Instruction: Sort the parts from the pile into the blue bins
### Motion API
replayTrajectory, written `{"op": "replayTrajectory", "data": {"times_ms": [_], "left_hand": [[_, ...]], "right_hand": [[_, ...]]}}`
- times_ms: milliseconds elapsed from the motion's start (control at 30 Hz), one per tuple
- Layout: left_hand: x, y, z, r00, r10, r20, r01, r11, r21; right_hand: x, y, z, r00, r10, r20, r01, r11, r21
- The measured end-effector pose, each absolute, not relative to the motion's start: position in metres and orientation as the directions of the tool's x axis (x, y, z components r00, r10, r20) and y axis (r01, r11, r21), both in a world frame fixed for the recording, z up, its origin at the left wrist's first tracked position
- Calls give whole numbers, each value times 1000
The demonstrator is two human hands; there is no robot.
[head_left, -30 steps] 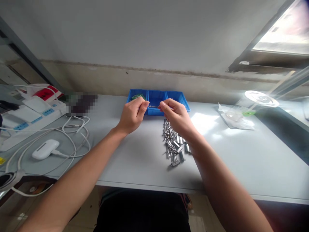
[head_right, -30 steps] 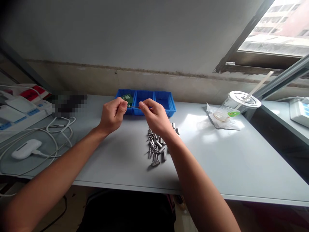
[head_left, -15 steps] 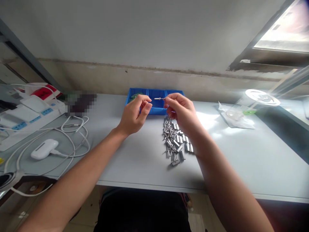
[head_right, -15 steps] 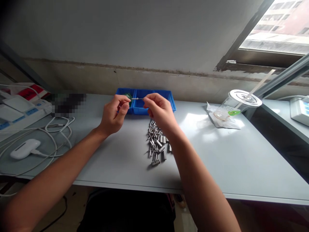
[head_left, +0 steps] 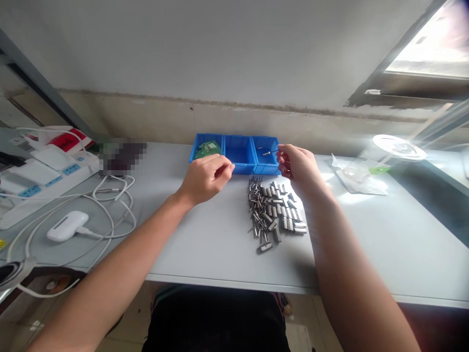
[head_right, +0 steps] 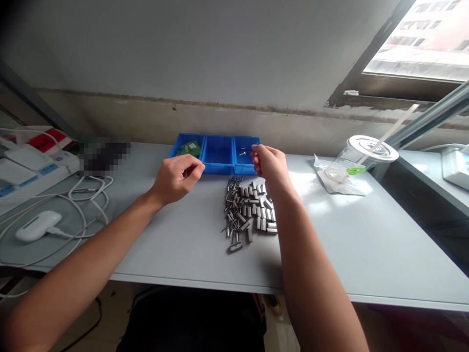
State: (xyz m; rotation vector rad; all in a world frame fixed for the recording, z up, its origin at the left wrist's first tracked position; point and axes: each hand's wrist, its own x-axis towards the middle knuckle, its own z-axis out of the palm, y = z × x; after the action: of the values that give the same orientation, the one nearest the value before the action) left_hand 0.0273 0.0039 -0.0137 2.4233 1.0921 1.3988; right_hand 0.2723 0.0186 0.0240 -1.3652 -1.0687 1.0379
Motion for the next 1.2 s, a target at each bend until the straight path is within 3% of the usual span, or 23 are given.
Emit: {"op": "replayTrajectory", "data": {"times_ms": [133,233,300,400,500,567,700,1033,1200], "left_hand": [[27,4,-14,308,663,682,531,-715,456],[26,4,-14,323,665,673,534,-715,451],[26,4,-14,328,664,672,536,-716,446],[25,5,-14,324,671,667,542,-710,450],[25,4,-14,337,679,652,548,-705,450],[25,3,-14,351,679,644,548,-707,447],[26,2,-15,370,686,627,541,-707,455],[27,3,-15,388,700,599,564,-695,446],[26,3,-15,400,711,578,587,-683,435]], "right_hand": [[272,22,23,282,959,-39,141,-81,-987],[275,20,22,266,964,17,334,-76,-940],[277,16,21,172,985,21,553,-78,-830],[275,11,18,41,997,-65,825,-70,-560],[271,11,12,32,995,-90,936,-62,-346],[269,12,8,34,995,-96,959,-59,-277],[267,14,0,27,995,-95,969,-49,-241],[255,13,-3,-13,990,-138,956,-28,-291],[250,7,3,-90,993,-75,951,63,-303]]}}
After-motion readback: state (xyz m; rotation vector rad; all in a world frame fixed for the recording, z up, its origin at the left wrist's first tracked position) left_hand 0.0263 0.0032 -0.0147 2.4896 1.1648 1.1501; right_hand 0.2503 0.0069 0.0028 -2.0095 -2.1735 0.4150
